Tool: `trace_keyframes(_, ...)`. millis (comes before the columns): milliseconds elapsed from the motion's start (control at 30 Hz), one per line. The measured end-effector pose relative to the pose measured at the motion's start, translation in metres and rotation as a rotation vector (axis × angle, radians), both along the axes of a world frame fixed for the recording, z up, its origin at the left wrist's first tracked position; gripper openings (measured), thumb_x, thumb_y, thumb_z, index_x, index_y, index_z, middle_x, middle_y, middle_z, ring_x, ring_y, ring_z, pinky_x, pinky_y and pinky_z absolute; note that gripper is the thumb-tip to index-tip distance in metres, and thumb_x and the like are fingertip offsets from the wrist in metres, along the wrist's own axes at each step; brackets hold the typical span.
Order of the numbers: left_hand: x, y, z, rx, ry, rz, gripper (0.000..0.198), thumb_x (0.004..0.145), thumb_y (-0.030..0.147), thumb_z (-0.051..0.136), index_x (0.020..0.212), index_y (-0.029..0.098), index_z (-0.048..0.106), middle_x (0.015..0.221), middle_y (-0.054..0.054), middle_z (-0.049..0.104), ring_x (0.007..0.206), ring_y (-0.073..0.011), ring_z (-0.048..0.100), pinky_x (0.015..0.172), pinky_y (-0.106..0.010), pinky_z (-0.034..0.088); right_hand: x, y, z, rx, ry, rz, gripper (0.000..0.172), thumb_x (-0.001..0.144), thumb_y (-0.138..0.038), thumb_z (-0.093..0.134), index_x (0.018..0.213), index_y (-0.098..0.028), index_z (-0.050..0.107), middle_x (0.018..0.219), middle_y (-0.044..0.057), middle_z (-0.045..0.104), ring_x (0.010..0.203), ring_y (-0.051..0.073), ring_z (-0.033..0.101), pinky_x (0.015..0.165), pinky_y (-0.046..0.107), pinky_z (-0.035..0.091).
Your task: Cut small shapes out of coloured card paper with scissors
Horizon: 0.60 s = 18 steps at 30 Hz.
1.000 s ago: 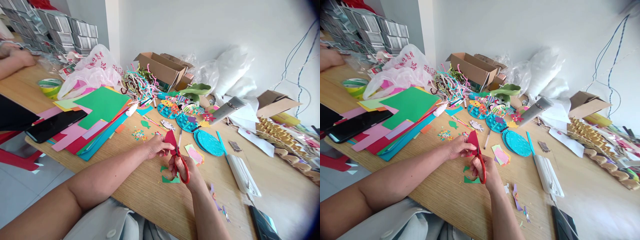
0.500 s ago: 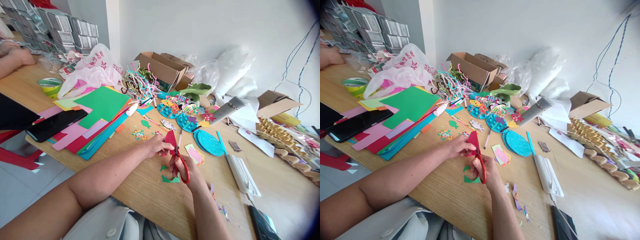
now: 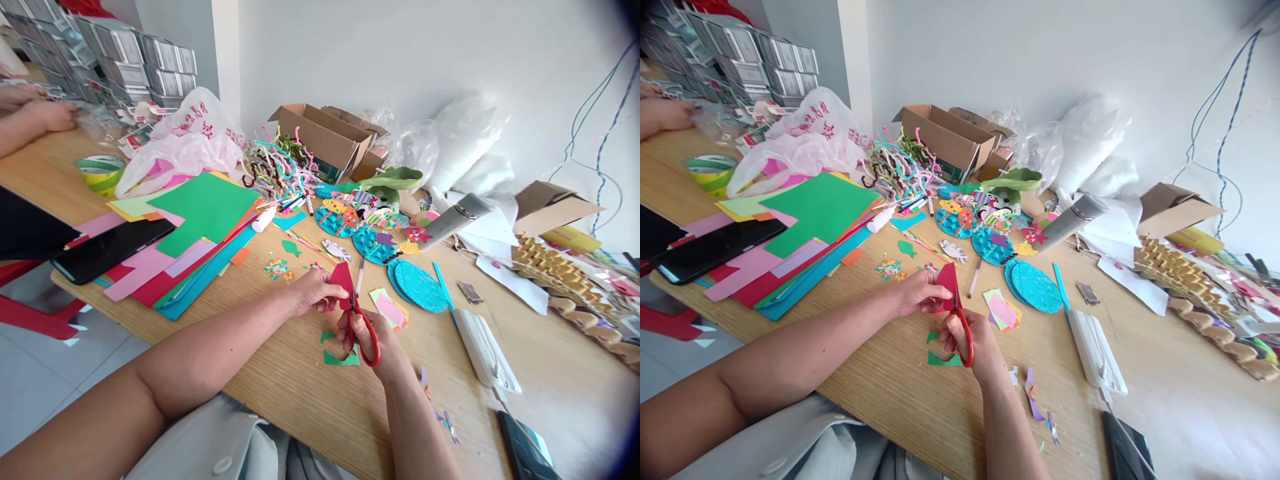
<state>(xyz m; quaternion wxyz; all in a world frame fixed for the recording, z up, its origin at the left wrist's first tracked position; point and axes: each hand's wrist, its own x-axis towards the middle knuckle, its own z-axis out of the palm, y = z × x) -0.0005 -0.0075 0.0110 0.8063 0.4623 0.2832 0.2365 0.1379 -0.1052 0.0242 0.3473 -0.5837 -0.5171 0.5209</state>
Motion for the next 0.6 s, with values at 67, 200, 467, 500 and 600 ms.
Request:
trace_keyframes(67, 0.0, 0.0, -0.0003, 0.006, -0.001, -0.004, 0.017, 0.06, 0.026, 0.065, 0.062, 0.012, 0.056, 0.047, 0.002, 0.052, 0.034, -0.0043, 0.039, 0.033, -0.019, 0.018, 0.0002, -0.0005, -0.0002, 0.008, 0.022, 0.008, 0.054, 0.073, -0.069, 0.052, 0.067, -0.016, 0.054, 0.057, 0.004, 0.06, 0.046, 0.013, 0.053, 0.043, 0.023, 0.039)
trace_keyframes(200, -0.0001, 0.0005, -0.0013, 0.012, 0.005, -0.009, 0.017, 0.06, 0.027, 0.065, 0.062, 0.012, 0.056, 0.048, 0.002, 0.052, 0.035, -0.0046, 0.04, 0.033, -0.018, 0.019, 0.0014, -0.0015, -0.0013, 0.023, 0.036, 0.021, 0.053, 0.074, -0.067, 0.054, 0.068, -0.014, 0.056, 0.059, 0.004, 0.06, 0.047, 0.012, 0.053, 0.044, 0.023, 0.04)
trace_keyframes(467, -0.0001, 0.0005, -0.0021, 0.027, 0.008, -0.012, 0.017, 0.061, 0.027, 0.065, 0.064, 0.012, 0.057, 0.049, 0.002, 0.052, 0.035, -0.0045, 0.039, 0.034, -0.019, 0.02, 0.0015, -0.0004, -0.0008, 0.003, -0.009, 0.001, 0.056, 0.072, -0.07, 0.054, 0.064, -0.015, 0.055, 0.054, 0.004, 0.059, 0.042, 0.012, 0.052, 0.04, 0.022, 0.036)
trace_keyframes(500, -0.0002, 0.0005, -0.0021, 0.028, 0.01, -0.011, 0.017, 0.061, 0.027, 0.065, 0.064, 0.012, 0.057, 0.049, 0.002, 0.052, 0.035, -0.0045, 0.039, 0.034, -0.019, 0.02, 0.0013, -0.0004, -0.0003, 0.001, -0.012, -0.001, 0.056, 0.071, -0.07, 0.054, 0.063, -0.015, 0.055, 0.053, 0.003, 0.059, 0.042, 0.012, 0.051, 0.039, 0.021, 0.036)
trace_keyframes(600, -0.0005, 0.0006, -0.0016, 0.025, 0.021, 0.002, 0.018, 0.062, 0.028, 0.066, 0.065, 0.012, 0.057, 0.051, 0.001, 0.054, 0.037, -0.0049, 0.041, 0.034, -0.019, 0.021, 0.0003, -0.0008, 0.0015, -0.006, -0.001, -0.009, 0.055, 0.071, -0.07, 0.054, 0.063, -0.016, 0.054, 0.053, 0.003, 0.058, 0.041, 0.011, 0.051, 0.04, 0.021, 0.036)
